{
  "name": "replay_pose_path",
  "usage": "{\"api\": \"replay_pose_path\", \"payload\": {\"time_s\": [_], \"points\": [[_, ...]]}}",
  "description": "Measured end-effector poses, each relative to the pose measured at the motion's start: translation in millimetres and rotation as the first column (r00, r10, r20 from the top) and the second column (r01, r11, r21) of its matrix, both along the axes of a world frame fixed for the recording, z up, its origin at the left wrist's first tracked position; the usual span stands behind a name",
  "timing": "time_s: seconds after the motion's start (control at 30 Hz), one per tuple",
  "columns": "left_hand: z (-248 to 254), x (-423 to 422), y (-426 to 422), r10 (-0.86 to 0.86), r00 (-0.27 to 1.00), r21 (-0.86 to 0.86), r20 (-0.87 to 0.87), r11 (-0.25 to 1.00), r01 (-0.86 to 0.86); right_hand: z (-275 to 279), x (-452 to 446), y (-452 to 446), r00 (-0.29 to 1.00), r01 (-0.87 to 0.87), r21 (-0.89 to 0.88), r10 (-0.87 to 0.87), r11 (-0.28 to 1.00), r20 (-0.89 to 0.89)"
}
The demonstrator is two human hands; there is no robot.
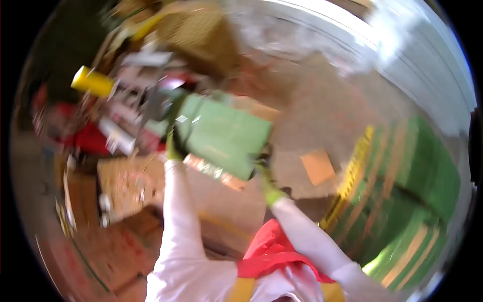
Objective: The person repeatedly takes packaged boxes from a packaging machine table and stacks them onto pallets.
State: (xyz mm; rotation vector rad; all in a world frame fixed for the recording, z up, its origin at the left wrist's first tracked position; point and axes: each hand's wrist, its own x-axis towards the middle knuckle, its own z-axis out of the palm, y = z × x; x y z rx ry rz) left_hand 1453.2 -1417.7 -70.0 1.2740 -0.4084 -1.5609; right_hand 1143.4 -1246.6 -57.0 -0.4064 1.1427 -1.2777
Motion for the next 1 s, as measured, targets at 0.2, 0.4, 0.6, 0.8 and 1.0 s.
{"api": "replay_pose_path", "payload": {"time_s": [0.2,0.4,0.6,0.8,1.0], "points": [[-11.7,-34.5,-15.3,-0.445,0.885,0.033,0.134,0.895,0.445,46.5,-21.1,4.9,0.897,0.334,0.067,-0.295,0.940,-0.329],[21.0,-136.7,135.1,-0.601,0.686,0.020,0.410,0.758,0.652,35.5,-103.2,142.6,0.864,0.372,0.164,-0.275,0.914,-0.422],[16.1,-294.5,281.3,-0.846,0.253,-0.022,0.470,0.275,0.961,117.0,-186.5,404.8,0.667,0.727,0.266,-0.558,0.633,-0.495],[117.2,-534.1,483.5,-0.708,-0.131,-0.023,0.694,-0.205,0.979,142.4,-191.9,620.0,0.056,0.998,0.049,-0.950,0.042,-0.308],[97.0,-718.1,663.8,-0.999,-0.031,-0.292,-0.034,-0.020,0.956,90.5,-263.8,764.1,-0.303,0.950,-0.117,-0.947,-0.290,-0.109]]}}
